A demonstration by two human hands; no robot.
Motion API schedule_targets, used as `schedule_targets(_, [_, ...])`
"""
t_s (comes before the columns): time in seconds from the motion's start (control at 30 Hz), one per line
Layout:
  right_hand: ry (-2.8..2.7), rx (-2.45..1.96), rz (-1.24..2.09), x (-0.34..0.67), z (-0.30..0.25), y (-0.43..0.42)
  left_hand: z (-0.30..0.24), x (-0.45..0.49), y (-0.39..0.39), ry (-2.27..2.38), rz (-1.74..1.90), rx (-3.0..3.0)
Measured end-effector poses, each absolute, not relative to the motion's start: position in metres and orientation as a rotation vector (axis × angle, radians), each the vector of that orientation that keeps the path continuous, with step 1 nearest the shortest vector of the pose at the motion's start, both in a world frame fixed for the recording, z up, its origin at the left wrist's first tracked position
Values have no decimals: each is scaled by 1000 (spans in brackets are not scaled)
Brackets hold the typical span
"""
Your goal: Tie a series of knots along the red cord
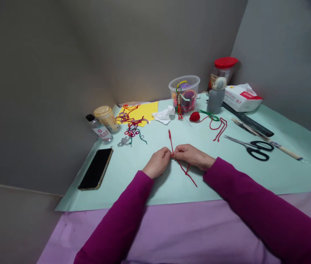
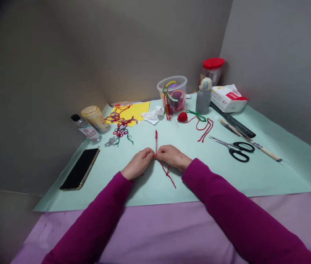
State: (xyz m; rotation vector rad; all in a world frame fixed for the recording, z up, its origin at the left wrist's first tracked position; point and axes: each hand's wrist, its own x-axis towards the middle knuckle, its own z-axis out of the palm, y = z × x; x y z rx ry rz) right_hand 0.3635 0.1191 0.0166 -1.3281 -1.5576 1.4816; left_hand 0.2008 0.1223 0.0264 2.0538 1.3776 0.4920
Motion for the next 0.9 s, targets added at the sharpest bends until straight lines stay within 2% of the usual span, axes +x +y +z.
schedule_targets(0.4, [-1657, -1329, 1365, 365, 11, 121, 28, 202, 131, 1255, 402, 1685])
schedule_targets(0.6, [-1695, -1501, 1512, 372, 26, 116, 27, 203, 128, 1279, 472, 1646])
schedule_targets(0.9, [-2255, -1528, 892, 354, 57, 83, 20, 199, 129, 1243, 539, 1565])
